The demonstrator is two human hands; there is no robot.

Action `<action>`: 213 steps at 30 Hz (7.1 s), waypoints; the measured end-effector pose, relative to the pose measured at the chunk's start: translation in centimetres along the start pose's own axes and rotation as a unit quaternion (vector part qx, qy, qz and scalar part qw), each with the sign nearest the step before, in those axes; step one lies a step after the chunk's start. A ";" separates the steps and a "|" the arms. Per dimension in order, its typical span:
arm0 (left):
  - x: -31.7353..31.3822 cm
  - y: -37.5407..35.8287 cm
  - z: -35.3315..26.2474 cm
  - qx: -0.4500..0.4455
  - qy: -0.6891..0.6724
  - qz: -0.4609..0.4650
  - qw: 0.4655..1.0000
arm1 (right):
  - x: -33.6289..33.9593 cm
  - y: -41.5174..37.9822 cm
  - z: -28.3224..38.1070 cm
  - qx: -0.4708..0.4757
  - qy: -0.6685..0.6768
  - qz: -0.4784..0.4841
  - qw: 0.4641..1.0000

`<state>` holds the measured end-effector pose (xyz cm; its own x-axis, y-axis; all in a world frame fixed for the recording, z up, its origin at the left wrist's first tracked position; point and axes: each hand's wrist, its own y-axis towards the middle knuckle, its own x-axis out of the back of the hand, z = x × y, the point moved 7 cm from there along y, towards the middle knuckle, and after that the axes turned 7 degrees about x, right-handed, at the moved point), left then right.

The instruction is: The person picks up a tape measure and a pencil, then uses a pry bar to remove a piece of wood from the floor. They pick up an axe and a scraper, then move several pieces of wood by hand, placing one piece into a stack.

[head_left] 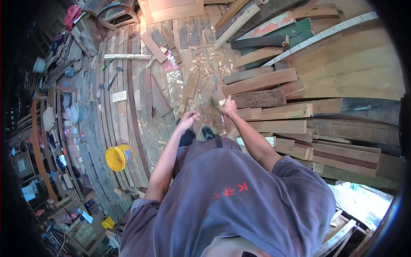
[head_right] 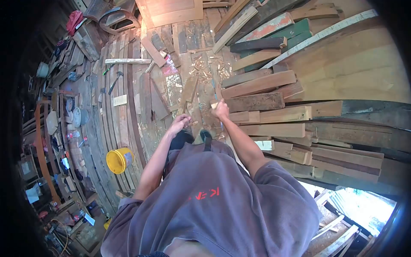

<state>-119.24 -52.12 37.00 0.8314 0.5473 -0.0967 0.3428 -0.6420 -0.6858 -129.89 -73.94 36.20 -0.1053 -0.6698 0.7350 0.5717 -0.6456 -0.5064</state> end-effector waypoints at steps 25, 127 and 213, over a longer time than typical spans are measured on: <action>9.0 14.5 -12.5 0.046 0.141 0.124 0.981 | 2.4 10.2 4.1 -0.048 0.018 -0.058 0.997; -11.0 78.8 -41.7 0.096 0.840 0.436 0.309 | -4.8 23.4 22.7 -0.625 0.635 -0.347 0.295; 8.5 51.6 -1.4 -0.054 0.823 0.562 -0.061 | -69.6 31.4 5.9 -0.621 0.615 -0.436 -0.214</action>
<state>-93.86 -81.39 1.81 -0.8913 -0.4186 0.1743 -0.3005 0.2575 -0.9184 -99.80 -45.37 -28.20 0.3400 0.7597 0.5544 -0.2061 0.6353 -0.7442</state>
